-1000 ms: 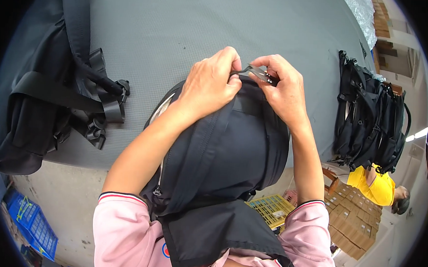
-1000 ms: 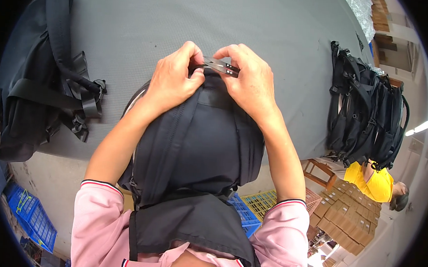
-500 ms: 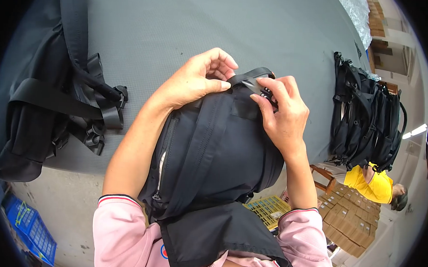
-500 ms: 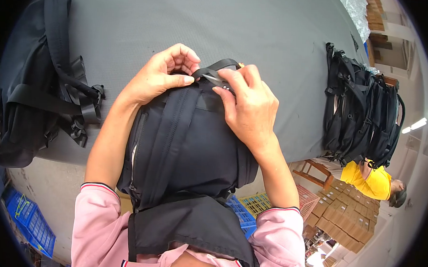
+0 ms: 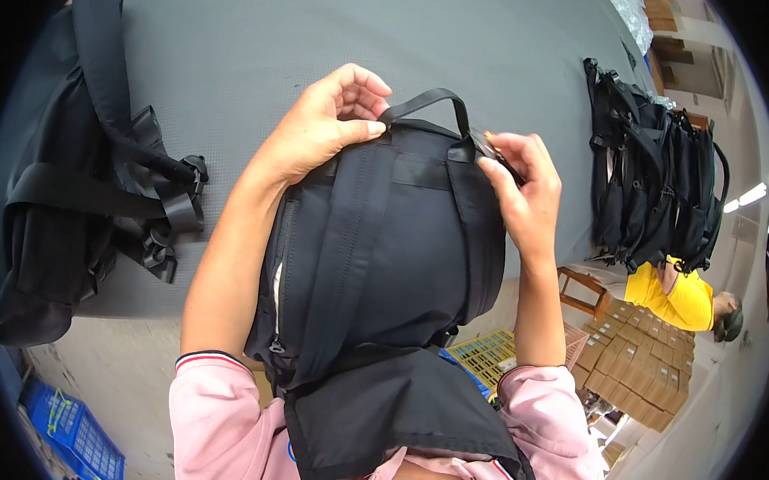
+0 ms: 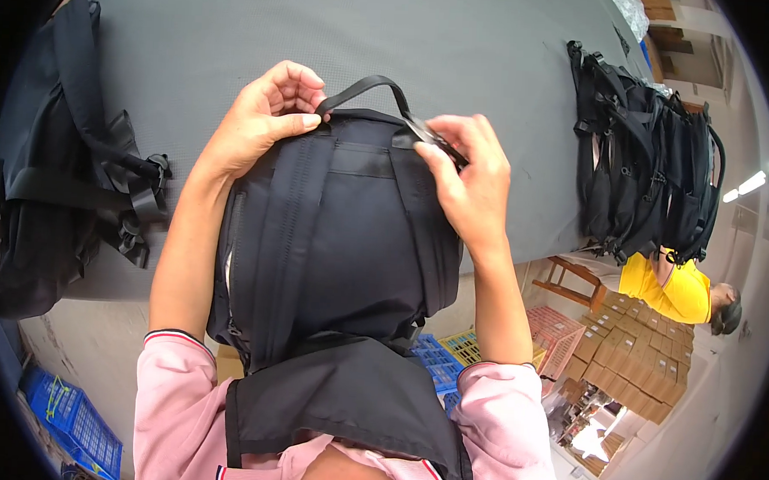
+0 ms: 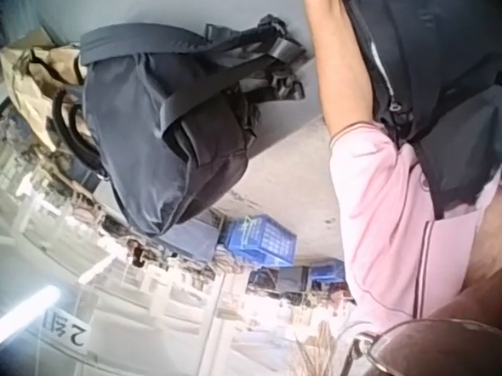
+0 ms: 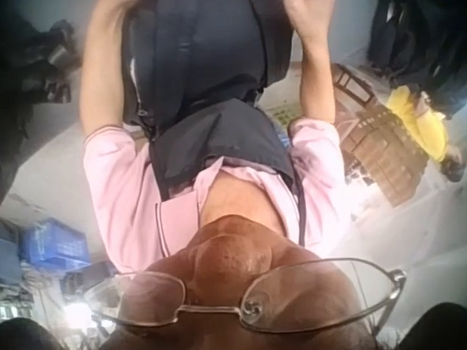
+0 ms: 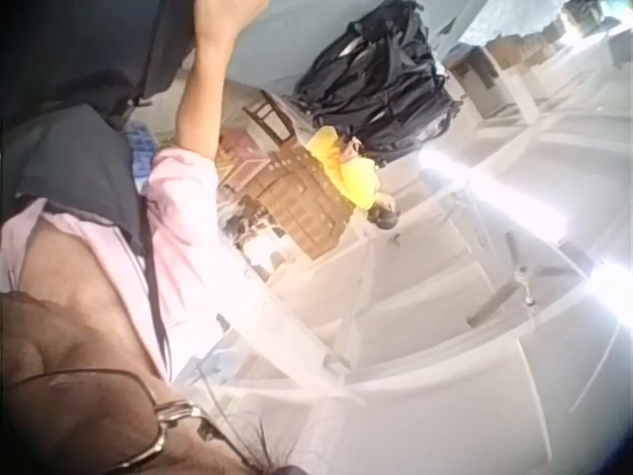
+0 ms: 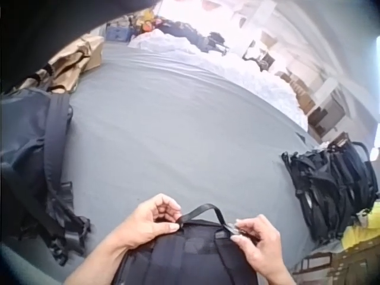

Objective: Inspecting and adjusting straps on finished backpacks using thread nippers.

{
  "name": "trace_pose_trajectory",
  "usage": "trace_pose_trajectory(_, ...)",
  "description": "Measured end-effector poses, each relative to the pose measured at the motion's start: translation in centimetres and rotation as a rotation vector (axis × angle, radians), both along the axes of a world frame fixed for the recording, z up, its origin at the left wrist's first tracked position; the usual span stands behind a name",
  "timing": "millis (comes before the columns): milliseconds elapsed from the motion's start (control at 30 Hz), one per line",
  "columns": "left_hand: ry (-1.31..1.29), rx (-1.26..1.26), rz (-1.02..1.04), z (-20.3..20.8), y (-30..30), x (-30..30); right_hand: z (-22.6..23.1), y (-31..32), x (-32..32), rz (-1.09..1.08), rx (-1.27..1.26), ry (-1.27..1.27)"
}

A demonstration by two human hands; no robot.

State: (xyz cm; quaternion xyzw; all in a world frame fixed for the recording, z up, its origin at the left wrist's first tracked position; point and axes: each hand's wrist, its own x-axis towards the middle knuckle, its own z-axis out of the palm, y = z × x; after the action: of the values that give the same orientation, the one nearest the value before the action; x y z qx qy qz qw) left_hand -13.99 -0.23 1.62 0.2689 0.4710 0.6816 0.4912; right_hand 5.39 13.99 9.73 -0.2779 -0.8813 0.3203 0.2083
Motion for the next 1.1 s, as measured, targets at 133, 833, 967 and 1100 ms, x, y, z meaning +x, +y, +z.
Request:
trace_pose_trajectory(133, 0.047, -0.028, 0.003, 0.2, -0.3, 0.2, 1.2, -1.2, 5.1, -0.166, 0.009, -0.301)
trace_pose_trajectory(833, 1.253, -0.475, 0.210, 2.0, -5.4, 7.0, -0.5, -5.7, 9.2, -0.029, -0.045, -0.192)
trace_pose_trajectory(967, 1.275, -0.564, 0.263, 2.0, -5.8, 7.8, -1.1, -5.4, 9.9, -0.047, -0.043, -0.212)
trace_pose_trajectory(1100, 1.309, -0.641, 0.261, 2.0, -6.6, 8.3, -1.4, -5.3, 9.6, -0.063, -0.091, -0.183)
